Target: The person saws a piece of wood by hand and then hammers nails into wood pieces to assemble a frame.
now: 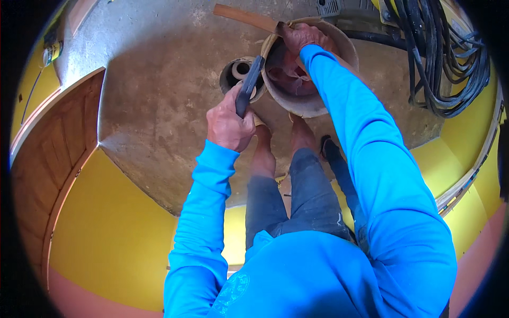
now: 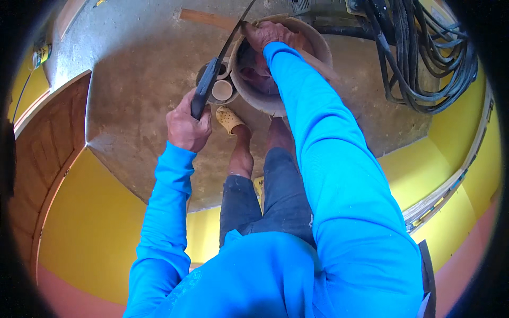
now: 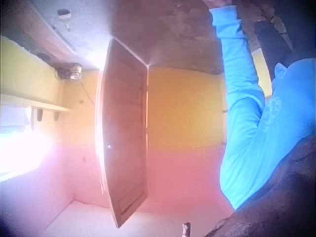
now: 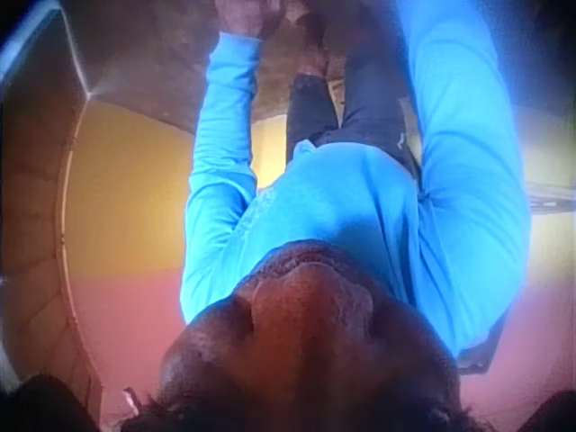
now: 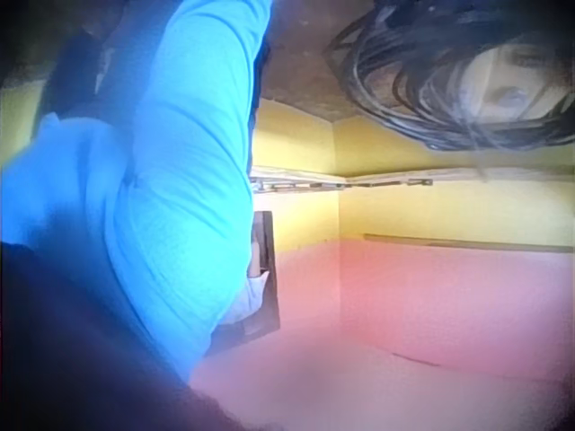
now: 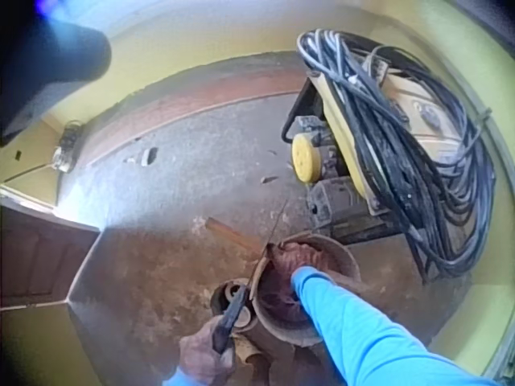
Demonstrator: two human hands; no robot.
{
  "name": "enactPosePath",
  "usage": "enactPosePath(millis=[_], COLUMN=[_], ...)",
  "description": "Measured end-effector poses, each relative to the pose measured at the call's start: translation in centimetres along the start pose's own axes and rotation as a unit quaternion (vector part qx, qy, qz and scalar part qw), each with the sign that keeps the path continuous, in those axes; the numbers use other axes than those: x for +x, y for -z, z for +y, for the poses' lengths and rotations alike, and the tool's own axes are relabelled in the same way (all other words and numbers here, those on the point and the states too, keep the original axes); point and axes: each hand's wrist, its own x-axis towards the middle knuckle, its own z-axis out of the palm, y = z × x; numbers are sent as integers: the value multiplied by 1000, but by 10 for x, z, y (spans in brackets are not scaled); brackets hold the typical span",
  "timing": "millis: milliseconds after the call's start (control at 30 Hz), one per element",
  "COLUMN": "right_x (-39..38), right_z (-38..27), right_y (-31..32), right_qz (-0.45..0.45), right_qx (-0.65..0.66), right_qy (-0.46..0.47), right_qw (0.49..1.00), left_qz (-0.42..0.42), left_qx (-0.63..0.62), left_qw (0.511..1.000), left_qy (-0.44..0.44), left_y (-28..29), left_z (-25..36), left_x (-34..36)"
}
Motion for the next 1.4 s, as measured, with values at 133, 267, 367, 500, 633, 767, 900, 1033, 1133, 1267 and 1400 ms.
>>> enactPosePath(millis=[133,267,367,500,633,767,900,1033,1133,1267,1400], right_x=[6,5,3,-1,-4,7,-21,5,4,-2,-6], right_z=[24,28,33,16,32,26,-15,29,33,16,9], right_y=[-10,-13,-9,-19,-11,-12,25,-2,-7,-9,-17], right_qz=[-4,1,1,15,9,-20,-71,-39,-41,-28,-44], right_qx=[-12,-25,-28,-41,-85,-126,-103,-171,-139,-113,-107], right_qy=[-4,11,21,82,121,93,25,11,44,84,75], right_qw=[1000,1000,999,996,989,987,992,984,988,990,990], left_qz=[-38,-51,-48,-9,-21,-78,-42,-76,-57,-43,-15], left_qx=[23,36,26,43,-5,-11,52,57,54,38,49], left_qw=[999,997,998,998,1000,997,998,995,996,998,999], left_qy=[13,45,34,39,-18,11,13,29,36,38,6], left_y=[15,44,16,-19,-33,-21,-1,34,39,-10,-24], left_z=[7,11,4,0,-4,-4,0,11,17,5,6], left_x=[-52,-95,-48,18,21,23,-5,-88,-88,10,25])
